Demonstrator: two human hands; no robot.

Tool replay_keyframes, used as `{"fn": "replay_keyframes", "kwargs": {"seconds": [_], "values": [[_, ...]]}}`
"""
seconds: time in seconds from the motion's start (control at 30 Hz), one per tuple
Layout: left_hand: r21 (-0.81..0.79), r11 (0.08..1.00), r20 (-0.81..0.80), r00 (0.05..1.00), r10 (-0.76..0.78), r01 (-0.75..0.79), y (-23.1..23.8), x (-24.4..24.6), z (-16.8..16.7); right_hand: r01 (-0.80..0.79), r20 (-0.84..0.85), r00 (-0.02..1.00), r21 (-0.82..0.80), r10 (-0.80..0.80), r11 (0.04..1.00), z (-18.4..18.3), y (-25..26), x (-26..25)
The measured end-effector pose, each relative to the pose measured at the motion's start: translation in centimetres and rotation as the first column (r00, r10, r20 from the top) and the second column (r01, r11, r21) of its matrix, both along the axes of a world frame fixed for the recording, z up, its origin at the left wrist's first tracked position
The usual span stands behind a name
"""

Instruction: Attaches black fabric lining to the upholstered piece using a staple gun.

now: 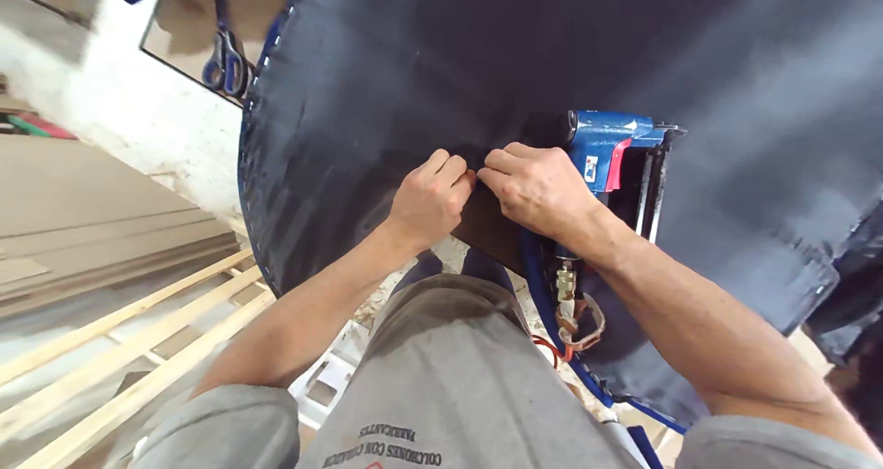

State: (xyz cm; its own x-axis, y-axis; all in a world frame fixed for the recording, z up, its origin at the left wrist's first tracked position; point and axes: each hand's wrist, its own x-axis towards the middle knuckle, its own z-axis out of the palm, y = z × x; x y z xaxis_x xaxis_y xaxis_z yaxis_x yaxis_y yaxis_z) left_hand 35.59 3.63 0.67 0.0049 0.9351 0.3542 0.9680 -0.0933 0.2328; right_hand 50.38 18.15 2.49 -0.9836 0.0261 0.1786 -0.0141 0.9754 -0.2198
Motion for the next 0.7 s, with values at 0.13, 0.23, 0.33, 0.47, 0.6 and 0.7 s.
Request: {"fn": "replay_keyframes", "kwargs": {"seconds": [0.13, 0.23, 0.33, 0.47, 0.6, 0.7], "values": [[-0.094, 0.995, 0.042, 0.999, -0.025, 0.029, 0.3, -0.3, 0.6, -0.002, 0.034, 0.999, 0.010, 0.001, 1.000, 0.3, -0.4, 0.0], [-0.142, 0.990, 0.041, 0.999, -0.001, 0.007, 0.1, 0.0, 0.9, 0.047, 0.083, 0.995, 0.015, -0.048, 0.999, 0.8, -1.3, 0.1], [-0.123, 0.992, -0.024, 0.999, 0.029, -0.032, -0.8, 0.8, 0.5, 0.109, 0.103, 0.988, 0.063, -0.115, 0.992, 0.8, -2.2, 0.7], [-0.090, 0.992, -0.156, 0.985, 0.076, -0.090, -2.1, 2.4, -0.6, 0.295, 0.157, 0.942, 0.028, -0.296, 0.955, 0.4, -3.9, 2.2], [-0.109, 0.993, -0.167, 0.986, 0.026, -0.045, -2.3, 2.1, -0.6, 0.765, 0.124, 0.639, -0.006, -0.759, 0.644, 2.6, -6.5, 4.5], [-0.126, 0.992, -0.170, 0.985, -0.020, -0.001, -2.2, 1.7, -0.3, 0.962, 0.194, 0.251, 0.062, -0.948, 0.267, 1.9, -6.8, 5.9]]}}
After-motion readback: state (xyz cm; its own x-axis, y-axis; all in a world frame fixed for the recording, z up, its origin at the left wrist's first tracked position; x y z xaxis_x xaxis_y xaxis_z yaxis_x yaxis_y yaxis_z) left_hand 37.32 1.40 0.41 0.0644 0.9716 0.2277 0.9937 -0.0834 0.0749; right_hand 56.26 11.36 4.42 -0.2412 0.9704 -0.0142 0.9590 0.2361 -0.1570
